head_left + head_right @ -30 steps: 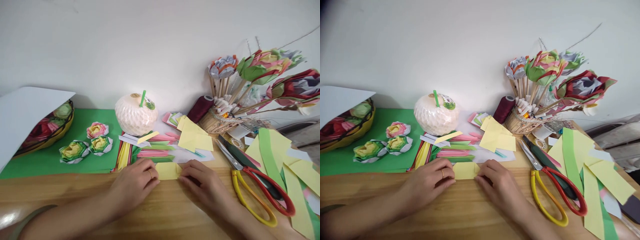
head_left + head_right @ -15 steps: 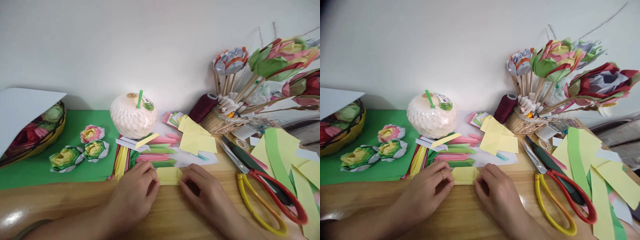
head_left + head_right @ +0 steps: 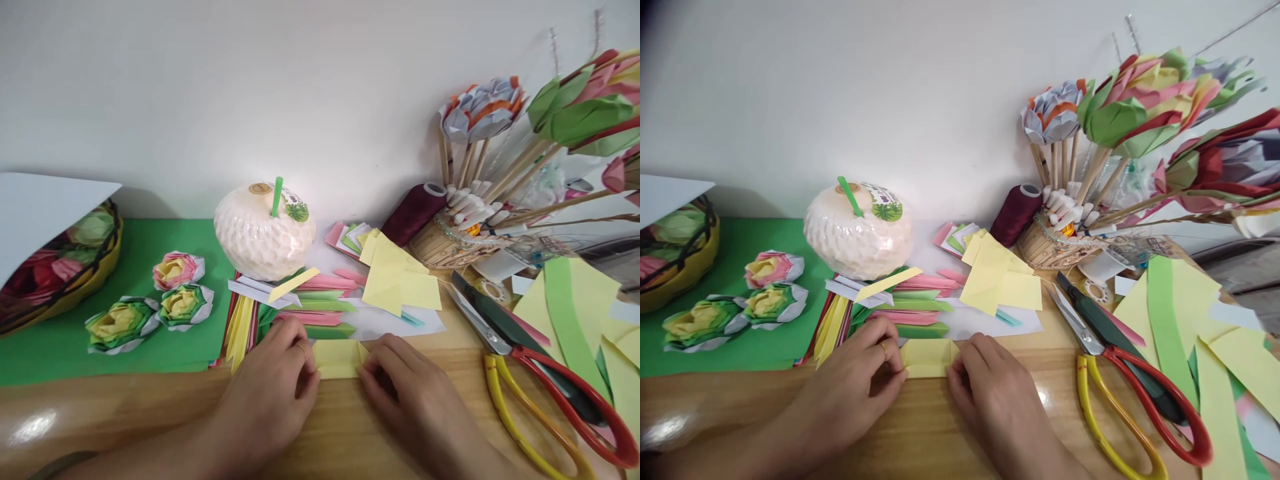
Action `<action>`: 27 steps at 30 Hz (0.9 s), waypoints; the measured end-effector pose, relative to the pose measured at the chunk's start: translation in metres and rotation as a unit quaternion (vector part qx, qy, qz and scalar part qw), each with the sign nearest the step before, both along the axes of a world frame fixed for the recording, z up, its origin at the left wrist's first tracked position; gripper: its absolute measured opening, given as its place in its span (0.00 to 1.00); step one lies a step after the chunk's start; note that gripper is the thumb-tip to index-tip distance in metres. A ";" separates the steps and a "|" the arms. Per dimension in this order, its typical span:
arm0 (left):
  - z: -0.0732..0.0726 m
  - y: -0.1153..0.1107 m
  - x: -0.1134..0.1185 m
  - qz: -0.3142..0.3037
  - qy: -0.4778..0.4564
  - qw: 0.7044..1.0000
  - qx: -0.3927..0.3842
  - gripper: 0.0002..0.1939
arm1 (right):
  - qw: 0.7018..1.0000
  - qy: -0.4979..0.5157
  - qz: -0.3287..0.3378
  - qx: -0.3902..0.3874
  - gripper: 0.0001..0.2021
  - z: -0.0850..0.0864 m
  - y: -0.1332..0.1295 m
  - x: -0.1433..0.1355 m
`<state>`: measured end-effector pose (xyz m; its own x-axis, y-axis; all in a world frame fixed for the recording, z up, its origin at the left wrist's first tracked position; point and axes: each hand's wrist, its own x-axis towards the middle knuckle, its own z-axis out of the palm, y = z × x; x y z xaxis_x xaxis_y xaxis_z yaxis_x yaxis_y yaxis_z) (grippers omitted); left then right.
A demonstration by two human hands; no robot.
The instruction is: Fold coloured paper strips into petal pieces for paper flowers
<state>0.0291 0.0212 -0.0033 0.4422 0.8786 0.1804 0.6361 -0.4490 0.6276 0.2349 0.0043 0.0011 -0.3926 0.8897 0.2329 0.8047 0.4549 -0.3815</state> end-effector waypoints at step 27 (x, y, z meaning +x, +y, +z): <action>0.001 -0.006 -0.005 -0.102 0.104 0.935 0.322 0.24 | 0.997 -0.072 -0.001 0.042 0.11 0.000 0.000 -0.001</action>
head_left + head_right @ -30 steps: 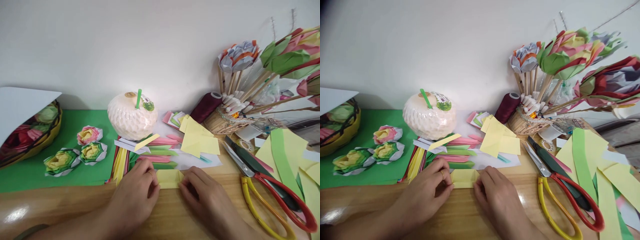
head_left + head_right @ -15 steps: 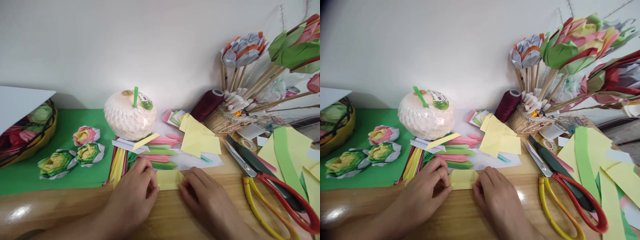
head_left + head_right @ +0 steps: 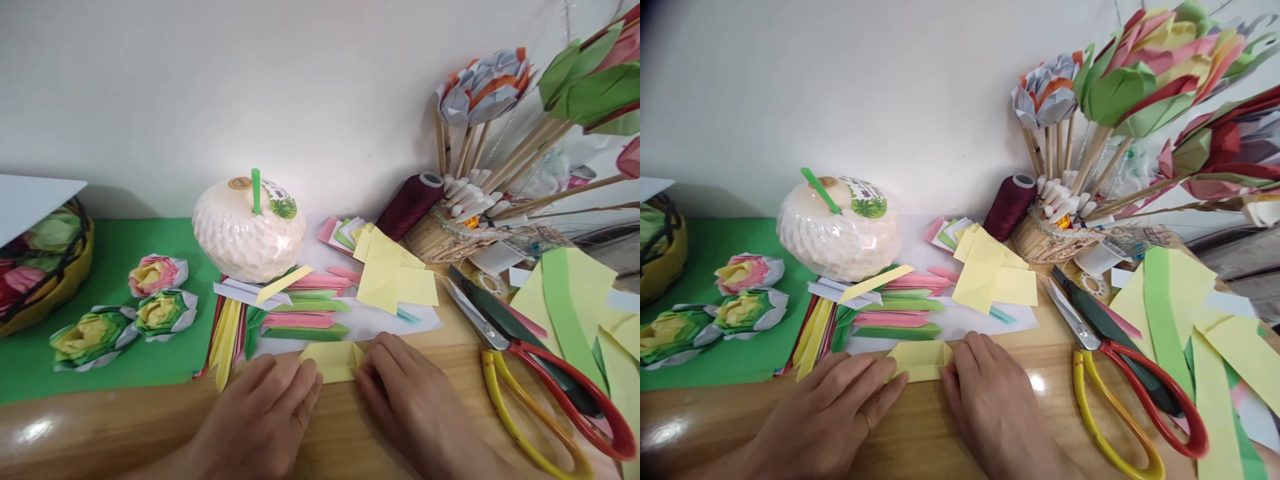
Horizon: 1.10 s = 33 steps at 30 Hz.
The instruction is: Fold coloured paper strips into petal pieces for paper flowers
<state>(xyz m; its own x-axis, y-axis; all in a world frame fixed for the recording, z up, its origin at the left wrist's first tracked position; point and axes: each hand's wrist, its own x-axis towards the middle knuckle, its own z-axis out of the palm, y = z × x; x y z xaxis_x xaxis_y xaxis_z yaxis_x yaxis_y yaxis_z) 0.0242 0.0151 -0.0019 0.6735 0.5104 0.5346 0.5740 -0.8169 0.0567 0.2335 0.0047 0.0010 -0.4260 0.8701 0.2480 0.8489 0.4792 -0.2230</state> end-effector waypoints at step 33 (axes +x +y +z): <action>0.006 0.009 -0.027 -0.103 0.092 0.987 -0.079 0.14 | 0.993 0.017 0.012 -0.116 0.09 0.004 0.004 0.015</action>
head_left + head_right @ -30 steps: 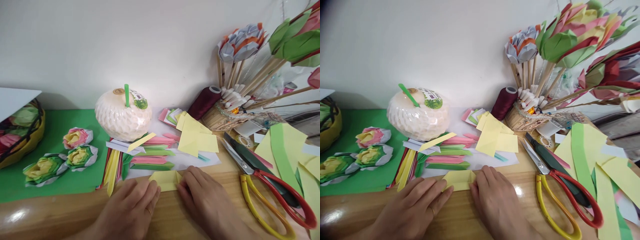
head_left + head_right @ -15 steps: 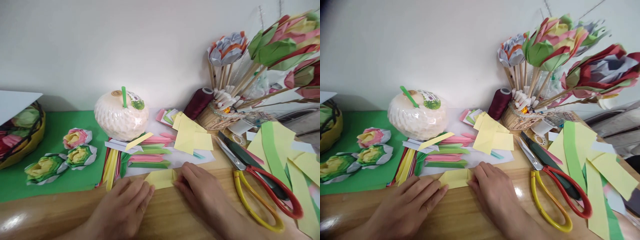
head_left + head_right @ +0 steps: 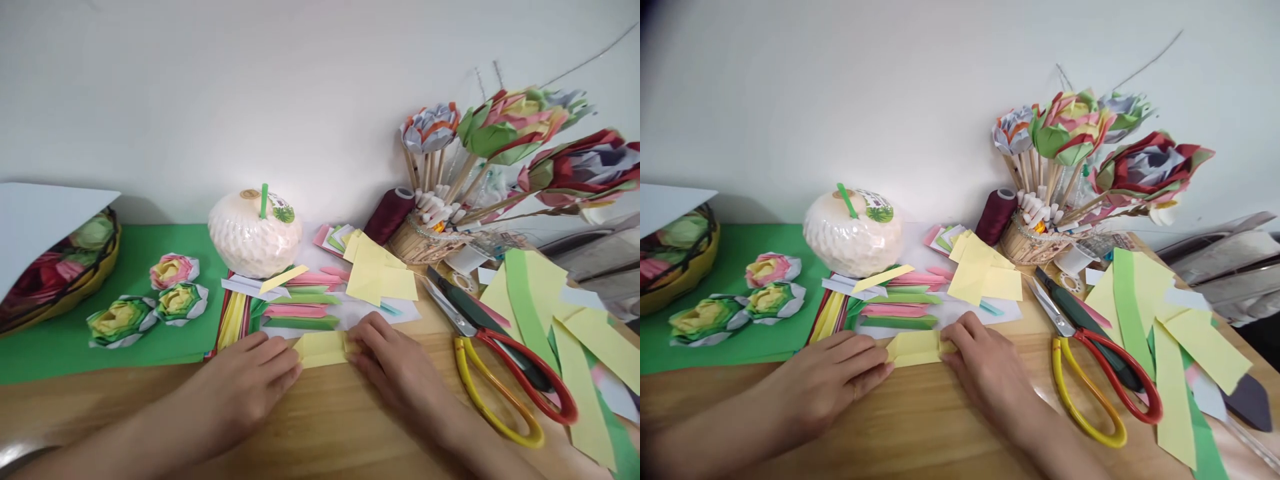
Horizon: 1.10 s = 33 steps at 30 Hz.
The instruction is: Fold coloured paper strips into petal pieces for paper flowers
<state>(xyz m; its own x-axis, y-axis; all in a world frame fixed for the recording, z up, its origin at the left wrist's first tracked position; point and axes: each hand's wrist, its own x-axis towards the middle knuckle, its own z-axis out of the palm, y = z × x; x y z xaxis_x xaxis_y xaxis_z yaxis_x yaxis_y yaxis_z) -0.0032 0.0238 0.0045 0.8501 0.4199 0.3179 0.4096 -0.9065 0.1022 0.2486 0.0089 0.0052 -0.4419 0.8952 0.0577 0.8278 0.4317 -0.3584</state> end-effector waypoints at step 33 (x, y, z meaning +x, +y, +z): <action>-0.010 -0.001 0.006 0.048 -0.132 0.990 -0.005 0.12 | 0.977 -0.003 0.138 0.160 0.07 0.009 -0.015 -0.015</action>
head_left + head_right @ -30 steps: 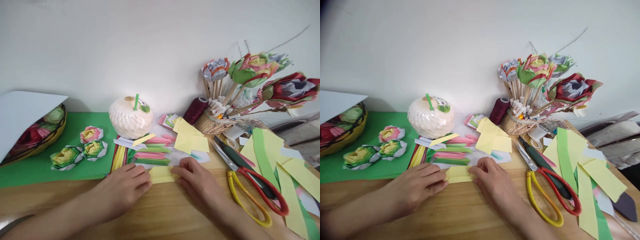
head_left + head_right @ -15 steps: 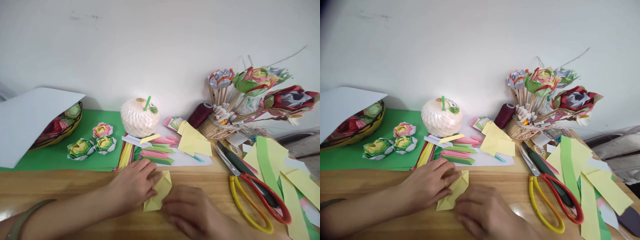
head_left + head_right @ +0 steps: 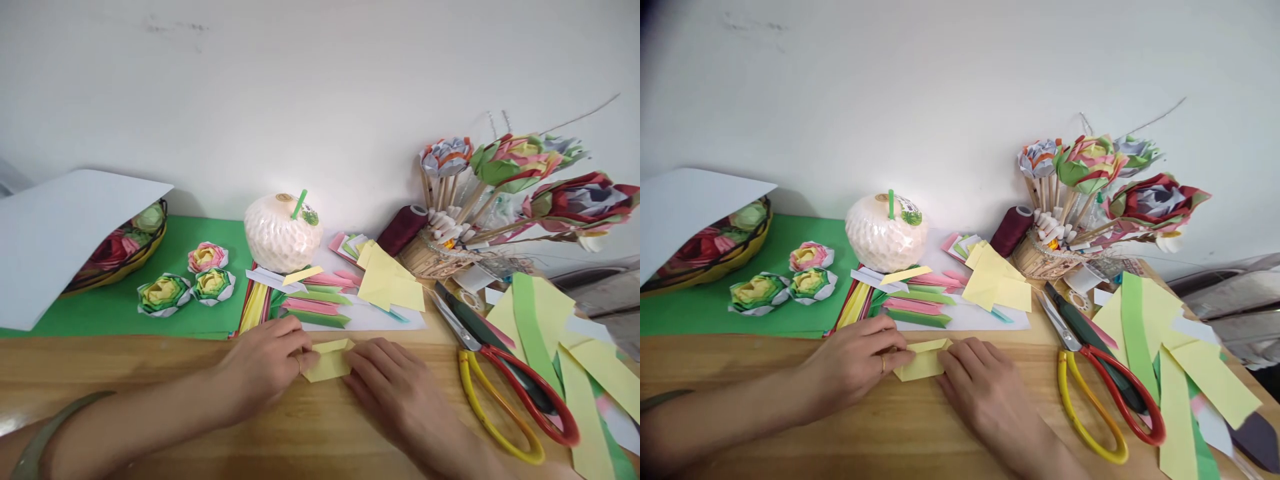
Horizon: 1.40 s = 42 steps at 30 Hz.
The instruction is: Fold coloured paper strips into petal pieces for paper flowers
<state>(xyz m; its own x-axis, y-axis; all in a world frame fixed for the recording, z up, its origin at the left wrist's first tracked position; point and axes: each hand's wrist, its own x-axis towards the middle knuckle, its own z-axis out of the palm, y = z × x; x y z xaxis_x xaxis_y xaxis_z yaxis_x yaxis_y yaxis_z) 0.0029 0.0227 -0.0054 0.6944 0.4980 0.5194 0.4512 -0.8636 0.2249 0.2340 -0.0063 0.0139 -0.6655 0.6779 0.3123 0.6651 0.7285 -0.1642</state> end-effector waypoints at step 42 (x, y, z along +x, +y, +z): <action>0.016 0.005 -0.007 0.041 0.018 0.978 -0.205 0.04 | 0.987 0.085 -0.048 -0.125 0.10 -0.003 0.003 -0.002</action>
<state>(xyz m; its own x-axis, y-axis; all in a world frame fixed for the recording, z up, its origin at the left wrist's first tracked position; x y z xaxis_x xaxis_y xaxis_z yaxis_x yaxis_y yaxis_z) -0.0040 0.0273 0.0102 0.6573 0.7141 0.2408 0.5289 -0.6648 0.5276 0.2322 -0.0035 0.0108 -0.5475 0.8048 0.2292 0.6759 0.5868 -0.4459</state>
